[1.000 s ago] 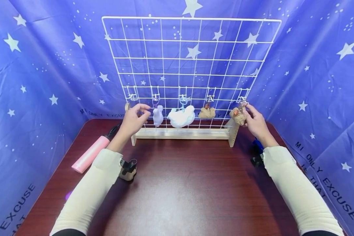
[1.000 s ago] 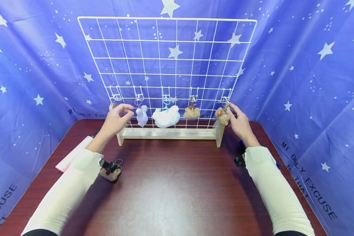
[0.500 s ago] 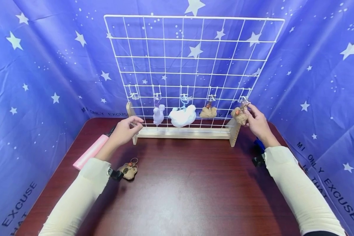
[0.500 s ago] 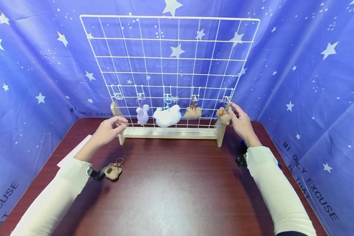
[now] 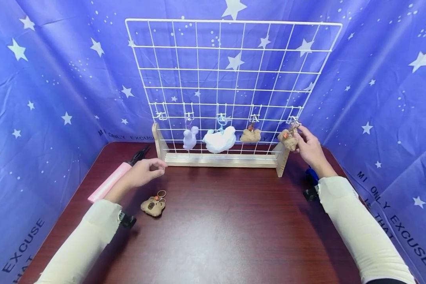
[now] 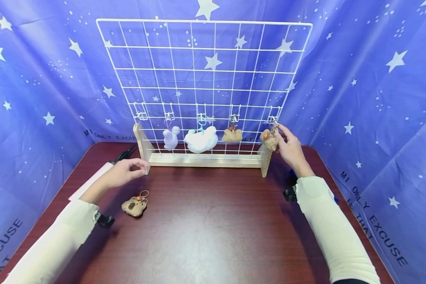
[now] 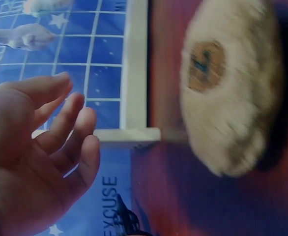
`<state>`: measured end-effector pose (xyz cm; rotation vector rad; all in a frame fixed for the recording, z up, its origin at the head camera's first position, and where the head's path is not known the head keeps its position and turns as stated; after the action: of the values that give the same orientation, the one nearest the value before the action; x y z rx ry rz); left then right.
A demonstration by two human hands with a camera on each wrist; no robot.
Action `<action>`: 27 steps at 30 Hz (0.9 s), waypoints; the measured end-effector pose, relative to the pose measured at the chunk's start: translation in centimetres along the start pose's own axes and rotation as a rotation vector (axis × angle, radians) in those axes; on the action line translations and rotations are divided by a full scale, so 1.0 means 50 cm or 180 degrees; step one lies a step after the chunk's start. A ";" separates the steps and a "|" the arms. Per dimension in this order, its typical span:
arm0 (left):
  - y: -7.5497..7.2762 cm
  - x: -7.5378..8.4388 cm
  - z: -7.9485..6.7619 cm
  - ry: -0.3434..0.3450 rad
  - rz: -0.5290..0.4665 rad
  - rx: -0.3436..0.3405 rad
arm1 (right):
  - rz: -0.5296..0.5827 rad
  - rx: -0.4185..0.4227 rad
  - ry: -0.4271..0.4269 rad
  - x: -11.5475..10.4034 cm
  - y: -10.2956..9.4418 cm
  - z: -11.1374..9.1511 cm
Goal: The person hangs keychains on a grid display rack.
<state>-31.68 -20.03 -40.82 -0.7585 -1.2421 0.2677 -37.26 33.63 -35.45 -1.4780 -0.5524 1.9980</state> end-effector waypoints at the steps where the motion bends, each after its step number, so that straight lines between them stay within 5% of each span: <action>1: 0.005 -0.004 -0.004 0.0007 0.0056 -0.0083 | -0.0001 0.0000 -0.0002 0.000 0.000 0.000; 11: 0.049 -0.052 -0.035 -0.0073 0.0330 -0.0851 | -0.0004 0.0014 -0.0006 0.005 0.000 0.003; 18: 0.072 -0.075 -0.042 -0.0009 0.0452 -0.1069 | 0.0033 0.0027 -0.0005 0.010 -0.002 0.003; 27: 0.082 -0.071 -0.042 0.0067 0.0582 -0.1086 | 0.0049 0.0016 0.0018 0.005 -0.001 0.003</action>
<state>-30.07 -19.85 -46.40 -1.1695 -1.2143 0.1973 -37.46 33.82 -35.55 -1.4887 -0.5350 2.0048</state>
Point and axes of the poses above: each hand's wrist, its own z-axis towards the middle knuckle, its own y-axis out of the palm, x = y × z, the point moved 8 cm from there along z, towards the middle knuckle, and after that the axes turned 9 degrees about -z, right-handed, at the moved point
